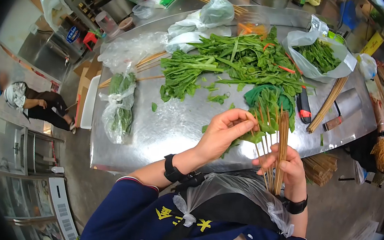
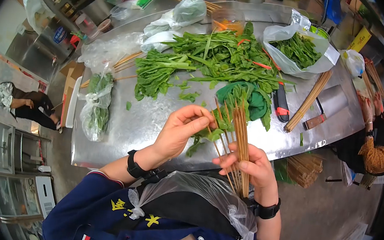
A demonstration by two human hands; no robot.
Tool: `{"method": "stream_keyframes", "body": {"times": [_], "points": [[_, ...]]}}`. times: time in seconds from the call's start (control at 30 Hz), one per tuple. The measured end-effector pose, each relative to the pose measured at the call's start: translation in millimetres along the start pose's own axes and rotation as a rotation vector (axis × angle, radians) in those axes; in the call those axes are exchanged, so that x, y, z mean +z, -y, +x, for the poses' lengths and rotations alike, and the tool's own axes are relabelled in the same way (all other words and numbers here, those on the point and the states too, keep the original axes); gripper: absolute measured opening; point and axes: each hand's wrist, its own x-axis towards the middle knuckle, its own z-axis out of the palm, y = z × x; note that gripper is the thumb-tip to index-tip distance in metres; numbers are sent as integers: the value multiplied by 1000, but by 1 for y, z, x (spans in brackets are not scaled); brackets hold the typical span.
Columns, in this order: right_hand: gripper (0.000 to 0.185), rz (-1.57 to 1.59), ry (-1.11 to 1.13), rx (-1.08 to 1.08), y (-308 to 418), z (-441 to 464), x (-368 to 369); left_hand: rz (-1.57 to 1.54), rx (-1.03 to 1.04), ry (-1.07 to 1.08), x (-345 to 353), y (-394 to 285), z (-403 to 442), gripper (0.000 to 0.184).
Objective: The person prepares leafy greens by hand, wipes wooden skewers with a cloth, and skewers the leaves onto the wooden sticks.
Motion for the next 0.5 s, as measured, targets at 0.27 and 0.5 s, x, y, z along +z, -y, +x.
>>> {"method": "stream_keyframes", "body": {"times": [0.27, 0.5], "points": [[34, -68, -237, -292, 19, -13, -8, 518, 191, -206, -70, -6, 67, 21], [33, -134, -304, -351, 43, -22, 5, 1756, 313, -326, -162, 11, 126, 14]]}}
